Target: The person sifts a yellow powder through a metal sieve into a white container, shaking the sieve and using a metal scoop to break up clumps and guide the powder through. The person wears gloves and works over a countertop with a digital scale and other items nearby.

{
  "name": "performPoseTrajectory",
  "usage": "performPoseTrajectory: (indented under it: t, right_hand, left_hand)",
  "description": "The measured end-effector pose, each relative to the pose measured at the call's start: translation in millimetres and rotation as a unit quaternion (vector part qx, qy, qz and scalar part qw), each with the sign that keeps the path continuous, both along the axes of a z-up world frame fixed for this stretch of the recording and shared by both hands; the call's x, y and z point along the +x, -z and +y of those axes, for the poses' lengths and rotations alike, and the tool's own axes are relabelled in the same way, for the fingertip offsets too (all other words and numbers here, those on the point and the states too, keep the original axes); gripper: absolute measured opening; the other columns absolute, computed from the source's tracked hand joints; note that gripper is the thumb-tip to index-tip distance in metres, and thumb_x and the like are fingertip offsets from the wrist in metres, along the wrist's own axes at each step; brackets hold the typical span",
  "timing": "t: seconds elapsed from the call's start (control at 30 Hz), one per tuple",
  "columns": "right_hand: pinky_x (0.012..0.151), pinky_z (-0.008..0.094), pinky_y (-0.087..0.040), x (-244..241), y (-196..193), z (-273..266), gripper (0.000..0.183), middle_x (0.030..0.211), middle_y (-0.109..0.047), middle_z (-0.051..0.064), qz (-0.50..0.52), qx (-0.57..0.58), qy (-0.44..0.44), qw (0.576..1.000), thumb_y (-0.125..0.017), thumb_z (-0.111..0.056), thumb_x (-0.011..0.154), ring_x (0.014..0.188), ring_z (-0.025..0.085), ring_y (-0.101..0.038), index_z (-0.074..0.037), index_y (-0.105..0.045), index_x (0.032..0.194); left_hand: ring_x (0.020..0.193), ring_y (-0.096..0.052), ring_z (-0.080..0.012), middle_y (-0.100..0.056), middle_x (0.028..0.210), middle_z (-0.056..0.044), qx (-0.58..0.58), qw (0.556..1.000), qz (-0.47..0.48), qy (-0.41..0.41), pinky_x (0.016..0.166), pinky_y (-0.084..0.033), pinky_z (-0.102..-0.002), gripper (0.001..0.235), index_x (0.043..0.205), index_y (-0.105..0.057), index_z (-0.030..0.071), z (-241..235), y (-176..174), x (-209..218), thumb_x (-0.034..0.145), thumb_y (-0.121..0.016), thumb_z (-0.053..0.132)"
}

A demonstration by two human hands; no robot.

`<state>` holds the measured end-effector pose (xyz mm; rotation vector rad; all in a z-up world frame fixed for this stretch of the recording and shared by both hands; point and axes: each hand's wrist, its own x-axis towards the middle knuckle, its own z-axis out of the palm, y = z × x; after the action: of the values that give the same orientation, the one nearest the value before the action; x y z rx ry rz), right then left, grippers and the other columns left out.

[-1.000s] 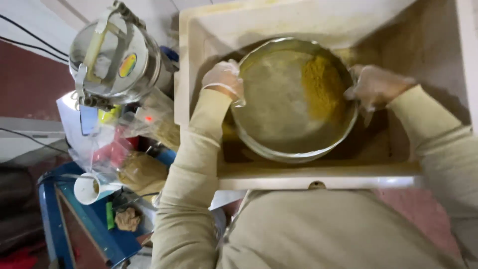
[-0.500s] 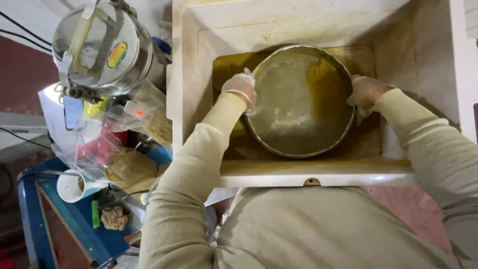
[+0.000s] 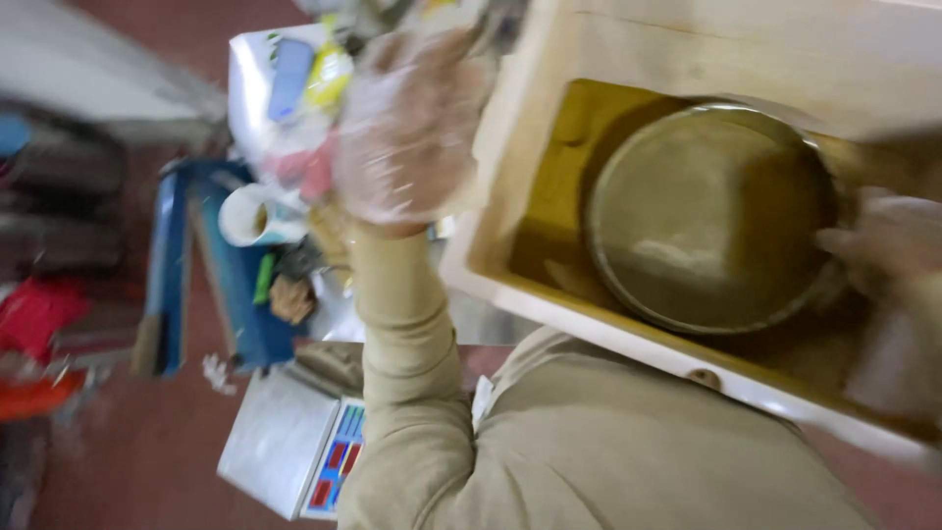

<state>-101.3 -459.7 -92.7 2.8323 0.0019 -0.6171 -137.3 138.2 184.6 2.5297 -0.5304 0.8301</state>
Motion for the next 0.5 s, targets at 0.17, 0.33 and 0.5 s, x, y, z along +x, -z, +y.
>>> performPoseTrajectory:
  t: [0.17,0.33,0.5]
  right_hand:
    - [0.078,0.051,-0.048,-18.9,-28.7,42.0,0.044,0.115,-0.065,0.032,-0.162,0.459,-0.019,0.873,-0.076,0.003,0.09,0.095,0.042,-0.061,0.019,-0.066,0.13]
    - [0.041,0.091,-0.04,-35.5,-120.4,124.3,0.056,0.157,-0.029,0.032,0.008,0.503,0.302,0.81,-0.049,0.004,0.115,0.103,0.074,-0.047,0.0,-0.018,0.162]
    - [0.1,0.053,-0.044,-7.1,28.6,10.6,0.062,0.139,-0.049,0.046,-0.139,0.508,0.032,0.849,-0.072,-0.007,0.102,0.12,0.053,-0.053,0.025,-0.047,0.148]
  left_hand:
    - [0.085,-0.064,-0.0398,-0.059,0.102,-0.02,-0.003,0.988,-0.053,-0.146,0.071,-0.05,-0.048,0.021,0.128,-0.064,0.004,71.6,-2.1,-66.5,0.111,-0.055,0.01]
    - [0.101,-0.061,-0.0371,-0.059,0.11,-0.017,-0.045,0.984,0.031,-0.169,0.091,-0.05,-0.047,0.023,0.128,-0.064,0.013,73.4,31.5,-85.4,0.105,-0.061,0.014]
    - [0.084,-0.072,-0.0246,-0.058,0.13,-0.026,-0.11,0.975,0.109,-0.158,0.077,-0.07,-0.037,0.045,0.137,-0.054,0.019,49.9,25.7,-56.8,0.097,-0.068,0.003]
